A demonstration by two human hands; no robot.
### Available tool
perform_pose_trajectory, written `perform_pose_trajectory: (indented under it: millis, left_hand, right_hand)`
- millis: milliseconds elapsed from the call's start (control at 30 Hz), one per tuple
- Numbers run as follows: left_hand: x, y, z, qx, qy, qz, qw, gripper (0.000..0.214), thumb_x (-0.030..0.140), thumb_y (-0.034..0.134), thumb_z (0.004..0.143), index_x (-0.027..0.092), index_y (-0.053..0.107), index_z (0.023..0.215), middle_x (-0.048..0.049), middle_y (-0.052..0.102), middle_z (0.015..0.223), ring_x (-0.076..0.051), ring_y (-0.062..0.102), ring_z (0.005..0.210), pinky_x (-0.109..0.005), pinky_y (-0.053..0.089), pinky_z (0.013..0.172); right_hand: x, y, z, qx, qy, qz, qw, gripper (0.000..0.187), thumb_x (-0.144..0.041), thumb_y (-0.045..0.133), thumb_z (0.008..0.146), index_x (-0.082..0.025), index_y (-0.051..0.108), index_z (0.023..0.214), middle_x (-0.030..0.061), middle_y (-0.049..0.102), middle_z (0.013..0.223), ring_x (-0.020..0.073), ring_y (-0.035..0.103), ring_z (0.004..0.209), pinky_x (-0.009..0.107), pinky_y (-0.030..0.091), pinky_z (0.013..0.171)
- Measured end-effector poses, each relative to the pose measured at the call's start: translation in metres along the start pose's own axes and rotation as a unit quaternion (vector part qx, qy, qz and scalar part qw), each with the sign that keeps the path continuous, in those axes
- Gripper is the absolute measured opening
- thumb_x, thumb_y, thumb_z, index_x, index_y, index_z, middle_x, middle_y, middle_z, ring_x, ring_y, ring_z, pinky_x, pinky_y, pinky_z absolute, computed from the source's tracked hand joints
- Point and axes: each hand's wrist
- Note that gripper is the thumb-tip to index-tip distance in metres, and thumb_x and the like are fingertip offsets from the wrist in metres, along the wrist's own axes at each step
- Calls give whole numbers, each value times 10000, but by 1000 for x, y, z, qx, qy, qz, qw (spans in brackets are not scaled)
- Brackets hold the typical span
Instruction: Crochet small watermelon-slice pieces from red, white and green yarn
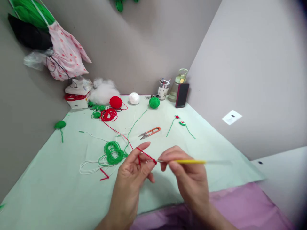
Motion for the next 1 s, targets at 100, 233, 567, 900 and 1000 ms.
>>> perform_pose_trajectory:
  millis: [100, 233, 567, 900, 1000]
  left_hand:
    - [-6, 1, -2, -2, 4, 22, 1000, 497, 346, 973, 773, 333, 828, 1248, 24, 715, 810, -106, 613, 739, -203, 533, 727]
    - [-1, 2, -3, -39, -49, 36, 997, 477, 352, 950, 791, 312, 838, 1253, 34, 656, 773, -103, 548, 693, -228, 476, 709]
    - [11, -3, -6, -67, -55, 32, 996, 364, 338, 923, 822, 320, 863, 1181, 8, 697, 863, -183, 629, 922, -329, 464, 973]
    - [2, -1, -2, -93, -117, -82, 985, 415, 287, 960, 795, 214, 851, 1189, 24, 671, 816, -11, 454, 545, -172, 484, 638]
    - [3, 0, -1, -67, -69, -53, 994, 319, 255, 931, 821, 242, 868, 1133, 50, 648, 801, 1, 363, 493, -163, 469, 589]
  right_hand:
    - [0, 6, -7, -20, -109, -157, 981, 384, -100, 694, 996, -329, 800, 1286, 100, 811, 1124, 243, 758, 967, 362, 641, 775]
    - [1, 6, -7, 7, -80, -77, 994, 324, -137, 668, 1034, -333, 816, 1245, 82, 835, 1097, 218, 757, 944, 336, 640, 767]
    - [-7, -10, 3, -21, 41, 49, 998, 200, -290, 587, 1098, -254, 782, 1066, 50, 812, 902, 178, 737, 757, 311, 635, 716]
    - [-3, -6, -11, -4, -115, -140, 983, 234, -186, 651, 1044, -300, 794, 1190, 59, 787, 967, 211, 746, 846, 315, 638, 710]
    - [-4, -6, -5, 6, -40, 7, 999, 220, -232, 582, 1095, -273, 797, 1121, 42, 745, 907, 176, 697, 781, 299, 613, 697]
Point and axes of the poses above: each hand's wrist, its own z-axis towards the middle knuckle, its own y-axis out of the palm, x = y × z
